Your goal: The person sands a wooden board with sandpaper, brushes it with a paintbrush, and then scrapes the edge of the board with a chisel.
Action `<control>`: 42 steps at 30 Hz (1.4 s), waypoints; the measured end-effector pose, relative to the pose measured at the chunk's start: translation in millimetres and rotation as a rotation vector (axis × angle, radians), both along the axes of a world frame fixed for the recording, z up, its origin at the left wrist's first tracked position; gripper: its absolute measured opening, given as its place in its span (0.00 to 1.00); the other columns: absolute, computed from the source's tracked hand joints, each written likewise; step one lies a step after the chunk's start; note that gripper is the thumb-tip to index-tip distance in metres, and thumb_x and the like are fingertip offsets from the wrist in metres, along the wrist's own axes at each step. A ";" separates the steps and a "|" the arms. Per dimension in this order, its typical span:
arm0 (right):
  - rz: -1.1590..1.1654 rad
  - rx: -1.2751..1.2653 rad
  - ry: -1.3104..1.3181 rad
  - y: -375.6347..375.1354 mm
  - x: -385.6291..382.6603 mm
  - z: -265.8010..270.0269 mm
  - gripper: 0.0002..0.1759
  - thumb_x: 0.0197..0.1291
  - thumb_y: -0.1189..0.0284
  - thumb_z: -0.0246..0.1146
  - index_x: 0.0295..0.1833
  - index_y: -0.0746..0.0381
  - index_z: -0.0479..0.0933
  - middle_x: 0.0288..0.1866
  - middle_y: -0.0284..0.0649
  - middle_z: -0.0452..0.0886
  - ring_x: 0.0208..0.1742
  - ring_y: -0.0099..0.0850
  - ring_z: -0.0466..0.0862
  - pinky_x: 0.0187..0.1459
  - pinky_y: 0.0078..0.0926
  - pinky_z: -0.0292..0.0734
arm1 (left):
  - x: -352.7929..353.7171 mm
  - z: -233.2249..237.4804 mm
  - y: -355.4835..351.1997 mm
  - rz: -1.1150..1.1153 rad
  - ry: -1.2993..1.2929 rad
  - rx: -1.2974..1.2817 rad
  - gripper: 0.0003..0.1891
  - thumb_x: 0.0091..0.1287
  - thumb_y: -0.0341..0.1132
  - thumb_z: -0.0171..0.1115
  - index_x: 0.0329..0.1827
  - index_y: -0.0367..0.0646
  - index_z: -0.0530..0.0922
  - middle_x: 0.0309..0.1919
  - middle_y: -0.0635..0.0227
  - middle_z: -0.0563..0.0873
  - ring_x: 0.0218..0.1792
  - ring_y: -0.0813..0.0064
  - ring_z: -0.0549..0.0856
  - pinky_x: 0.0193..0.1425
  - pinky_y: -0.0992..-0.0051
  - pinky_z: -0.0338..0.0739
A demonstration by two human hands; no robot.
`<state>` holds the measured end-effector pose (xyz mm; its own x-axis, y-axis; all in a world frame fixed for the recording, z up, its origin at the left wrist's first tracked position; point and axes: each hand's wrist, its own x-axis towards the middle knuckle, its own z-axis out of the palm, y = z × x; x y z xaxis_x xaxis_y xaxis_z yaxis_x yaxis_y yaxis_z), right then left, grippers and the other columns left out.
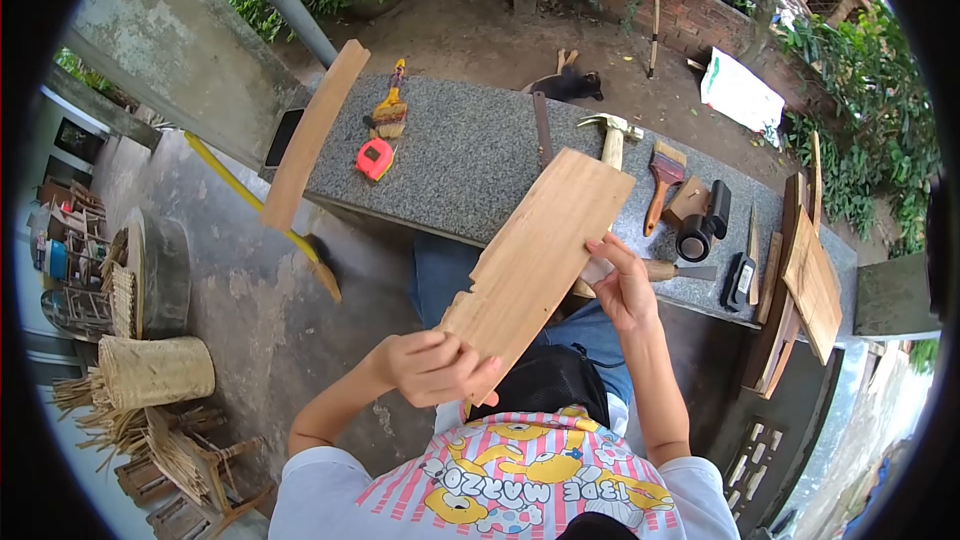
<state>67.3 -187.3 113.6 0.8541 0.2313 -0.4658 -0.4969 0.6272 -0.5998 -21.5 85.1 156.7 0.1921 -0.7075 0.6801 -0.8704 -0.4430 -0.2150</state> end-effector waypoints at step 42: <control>0.424 -1.400 -1.439 62.0 -67.6 -3.1 0.35 0.56 0.78 0.53 0.70 0.80 0.59 0.75 0.63 0.59 0.78 0.56 0.57 0.76 0.53 0.51 | 19.8 -70.1 -78.8 -0.485 1.221 -2.090 0.44 0.68 0.74 0.33 0.79 0.54 0.52 0.76 0.70 0.61 0.76 0.66 0.60 0.77 0.54 0.55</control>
